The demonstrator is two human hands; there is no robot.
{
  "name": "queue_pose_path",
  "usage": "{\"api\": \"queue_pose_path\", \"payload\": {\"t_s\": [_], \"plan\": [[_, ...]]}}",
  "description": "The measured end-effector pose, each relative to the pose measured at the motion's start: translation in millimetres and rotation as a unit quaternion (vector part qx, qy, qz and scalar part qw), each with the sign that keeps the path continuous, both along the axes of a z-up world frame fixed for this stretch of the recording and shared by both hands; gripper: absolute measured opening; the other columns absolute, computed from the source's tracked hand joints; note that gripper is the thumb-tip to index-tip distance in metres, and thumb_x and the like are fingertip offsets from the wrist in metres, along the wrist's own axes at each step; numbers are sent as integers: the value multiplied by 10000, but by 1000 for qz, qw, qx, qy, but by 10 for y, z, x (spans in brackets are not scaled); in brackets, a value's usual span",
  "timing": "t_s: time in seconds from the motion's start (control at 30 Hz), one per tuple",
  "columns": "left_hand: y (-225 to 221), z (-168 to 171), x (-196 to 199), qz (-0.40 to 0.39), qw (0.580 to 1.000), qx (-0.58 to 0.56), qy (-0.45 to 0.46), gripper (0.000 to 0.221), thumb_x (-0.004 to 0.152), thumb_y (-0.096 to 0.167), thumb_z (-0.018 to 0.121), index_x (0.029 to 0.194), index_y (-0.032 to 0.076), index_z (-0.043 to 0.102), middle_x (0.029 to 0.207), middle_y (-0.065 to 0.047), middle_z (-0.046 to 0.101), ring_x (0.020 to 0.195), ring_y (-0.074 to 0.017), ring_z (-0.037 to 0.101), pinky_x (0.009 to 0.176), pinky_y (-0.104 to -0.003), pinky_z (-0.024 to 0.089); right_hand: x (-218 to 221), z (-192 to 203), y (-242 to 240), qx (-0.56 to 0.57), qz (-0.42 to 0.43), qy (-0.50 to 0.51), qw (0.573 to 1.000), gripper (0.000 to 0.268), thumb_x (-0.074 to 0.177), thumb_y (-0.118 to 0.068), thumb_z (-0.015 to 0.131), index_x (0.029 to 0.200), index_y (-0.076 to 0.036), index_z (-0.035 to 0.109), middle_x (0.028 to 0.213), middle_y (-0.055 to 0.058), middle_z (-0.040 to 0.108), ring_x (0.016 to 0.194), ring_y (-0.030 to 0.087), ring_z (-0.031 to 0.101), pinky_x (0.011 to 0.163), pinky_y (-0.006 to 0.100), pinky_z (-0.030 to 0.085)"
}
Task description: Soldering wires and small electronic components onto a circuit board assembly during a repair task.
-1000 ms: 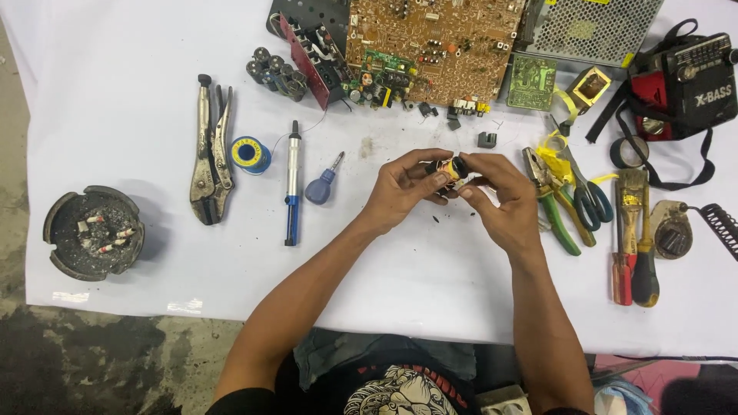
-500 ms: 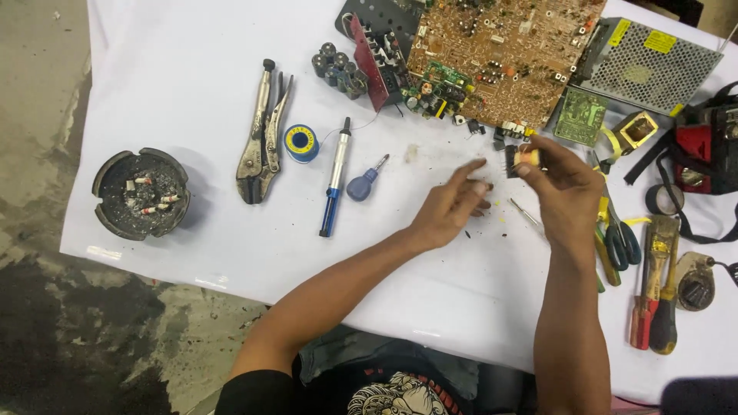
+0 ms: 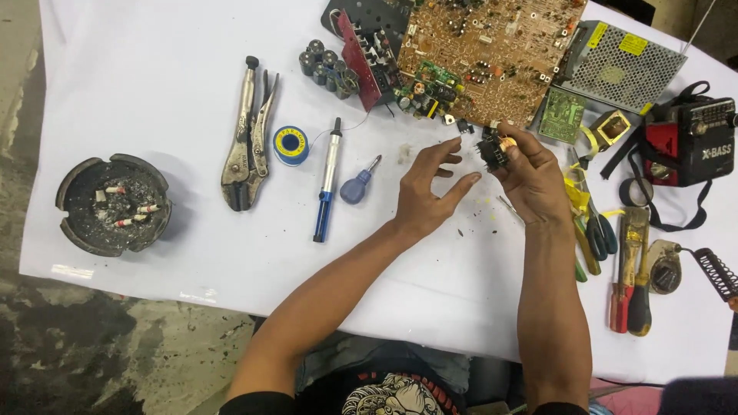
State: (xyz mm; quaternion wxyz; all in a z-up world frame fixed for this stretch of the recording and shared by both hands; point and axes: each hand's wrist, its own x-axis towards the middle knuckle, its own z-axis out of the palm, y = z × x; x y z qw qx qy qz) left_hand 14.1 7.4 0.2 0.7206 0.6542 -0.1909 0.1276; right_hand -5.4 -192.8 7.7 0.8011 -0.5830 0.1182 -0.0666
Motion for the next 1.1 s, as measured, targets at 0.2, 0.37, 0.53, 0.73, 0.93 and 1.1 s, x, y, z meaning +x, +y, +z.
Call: {"api": "queue_pose_path", "payload": {"t_s": [0.2,0.37,0.53,0.73,0.93,1.1], "plan": [[-21,-76,34,-68,997,-42,13,687,868,221,865,1470,115,551,1298,-154,634,1146,-315,703,838,-368,635,-27,161,160,-163,26,-1,986,465,901,-26,762,1341,52,630,1126,198,696,1048,243,709,891,354,627],[-27,-81,34,-68,996,-50,29,526,931,158,794,1416,88,604,1272,-161,669,1135,-326,711,849,-356,634,-7,523,464,-235,46,-10,971,434,886,46,768,1305,58,658,1099,229,697,1052,261,694,906,367,602],[-38,-113,-16,-82,990,86,76,836,946,411,678,1607,116,259,1577,-146,472,1287,-244,651,1087,-390,549,188,957,644,-376,38,16,926,314,973,18,734,1279,-40,688,1153,86,718,1039,137,666,950,277,601],[-150,-299,-50,-55,983,170,-33,585,1034,335,586,1529,73,415,1477,-172,573,1324,-354,600,1069,-483,542,810,1378,896,-475,42,-107,872,428,1016,166,696,1422,103,573,1309,261,643,1266,347,637,1048,392,588],[-162,-330,-36,-35,978,178,-103,490,1051,272,593,1452,24,463,1308,-228,643,1140,-406,671,957,-518,567,1674,1301,1181,-556,125,-86,817,358,966,56,740,1314,20,659,1269,253,673,1131,366,679,963,446,591],[-225,-458,-60,-50,972,210,-88,479,1030,284,604,1432,56,479,1390,-228,606,1228,-431,644,1032,-556,546,2241,1031,1162,-622,173,-219,732,331,972,93,783,1292,48,709,1172,250,670,1019,376,656,899,466,565]]}}
